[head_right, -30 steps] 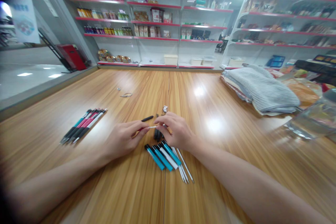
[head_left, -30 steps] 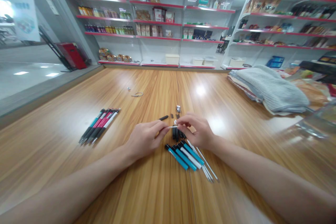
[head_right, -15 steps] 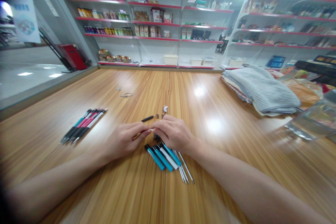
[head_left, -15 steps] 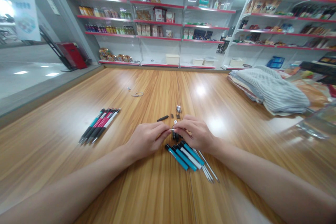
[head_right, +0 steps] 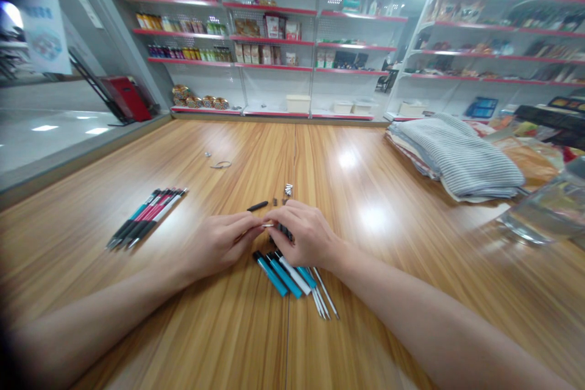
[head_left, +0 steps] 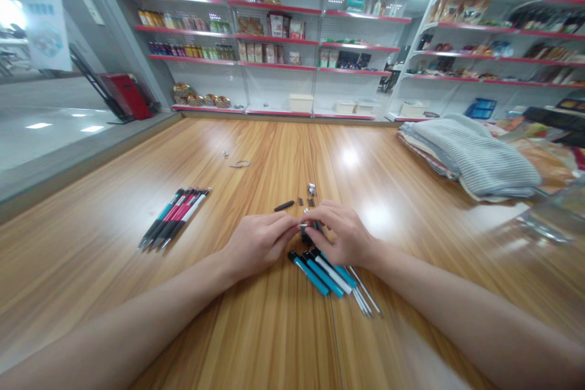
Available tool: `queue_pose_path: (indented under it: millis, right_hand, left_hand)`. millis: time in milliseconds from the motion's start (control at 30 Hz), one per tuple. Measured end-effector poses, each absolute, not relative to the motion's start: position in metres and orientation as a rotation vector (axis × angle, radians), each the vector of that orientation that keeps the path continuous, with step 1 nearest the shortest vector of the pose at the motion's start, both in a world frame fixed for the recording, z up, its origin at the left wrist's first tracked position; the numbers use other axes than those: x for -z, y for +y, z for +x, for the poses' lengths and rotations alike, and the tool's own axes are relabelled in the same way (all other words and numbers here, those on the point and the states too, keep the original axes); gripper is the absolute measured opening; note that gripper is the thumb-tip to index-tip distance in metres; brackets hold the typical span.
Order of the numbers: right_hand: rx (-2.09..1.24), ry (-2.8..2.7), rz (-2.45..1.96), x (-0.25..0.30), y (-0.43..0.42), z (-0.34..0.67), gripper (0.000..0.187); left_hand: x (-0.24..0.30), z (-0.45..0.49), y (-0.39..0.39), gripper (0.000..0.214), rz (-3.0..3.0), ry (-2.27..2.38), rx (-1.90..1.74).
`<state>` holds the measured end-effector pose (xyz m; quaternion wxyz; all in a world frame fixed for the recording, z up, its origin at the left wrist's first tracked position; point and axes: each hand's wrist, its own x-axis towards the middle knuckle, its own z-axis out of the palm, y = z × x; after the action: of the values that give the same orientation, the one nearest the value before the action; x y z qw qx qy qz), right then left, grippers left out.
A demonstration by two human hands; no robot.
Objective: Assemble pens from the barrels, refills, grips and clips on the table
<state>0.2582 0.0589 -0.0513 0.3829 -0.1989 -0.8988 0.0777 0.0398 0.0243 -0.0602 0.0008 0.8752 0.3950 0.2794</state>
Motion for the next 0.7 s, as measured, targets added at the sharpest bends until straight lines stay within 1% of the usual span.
queue_pose_path:
  millis: [167,367,567,700]
  right_hand:
    - [-0.176,-2.279,-0.549,0.0510,0.0595,0.2594,0.010]
    - [-0.112,-2.323,-0.539,0.0541,0.0617,0.2606,0.005]
    - [-0.070,-2.369,-0.542,0.0537,0.0618,0.2606,0.008]
    - [-0.092,-2.373,-0.533,0.0535,0.0623,0.2607,0.007]
  left_hand:
    - [0.0594,0.0397,0.0235,0.018,2.745,1.257,-0.899]
    - [0.0598,0.0397,0.0237,0.019,2.750,1.258,-0.906]
    - [0.0588,0.0399,0.0234,0.021,2.781,1.254,-0.916]
    - [0.0584,0.0398,0.0233,0.019,2.770,1.249,-0.921]
